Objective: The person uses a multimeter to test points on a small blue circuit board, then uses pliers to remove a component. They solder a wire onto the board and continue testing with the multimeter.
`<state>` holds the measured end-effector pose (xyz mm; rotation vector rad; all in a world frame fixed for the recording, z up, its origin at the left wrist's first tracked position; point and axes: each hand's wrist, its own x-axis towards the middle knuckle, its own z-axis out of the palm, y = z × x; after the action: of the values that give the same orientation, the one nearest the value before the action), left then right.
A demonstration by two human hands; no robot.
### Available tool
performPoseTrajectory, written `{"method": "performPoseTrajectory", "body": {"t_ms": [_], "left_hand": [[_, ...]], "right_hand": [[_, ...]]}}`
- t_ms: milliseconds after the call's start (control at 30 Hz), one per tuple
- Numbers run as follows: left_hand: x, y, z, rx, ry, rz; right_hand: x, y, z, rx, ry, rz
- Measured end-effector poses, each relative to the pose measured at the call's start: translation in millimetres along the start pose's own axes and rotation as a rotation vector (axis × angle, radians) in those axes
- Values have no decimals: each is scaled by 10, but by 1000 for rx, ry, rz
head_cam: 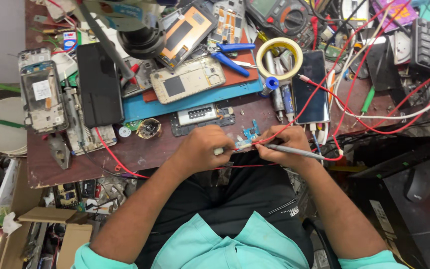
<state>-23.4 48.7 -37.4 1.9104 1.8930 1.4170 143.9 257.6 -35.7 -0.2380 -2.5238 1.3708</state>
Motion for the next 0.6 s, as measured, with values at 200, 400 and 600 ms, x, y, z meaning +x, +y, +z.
{"method": "performPoseTrajectory", "body": {"t_ms": [200, 400, 600], "left_hand": [[-18, -25, 15, -8, -10, -18], [-1, -10, 3, -28, -10, -23], [8, -5, -6, -29, -15, -27]], "right_hand": [[8, 2, -8, -57, 23, -51], [-4, -20, -4, -57, 26, -15], [-3, -37, -5, -43, 11, 13]]}}
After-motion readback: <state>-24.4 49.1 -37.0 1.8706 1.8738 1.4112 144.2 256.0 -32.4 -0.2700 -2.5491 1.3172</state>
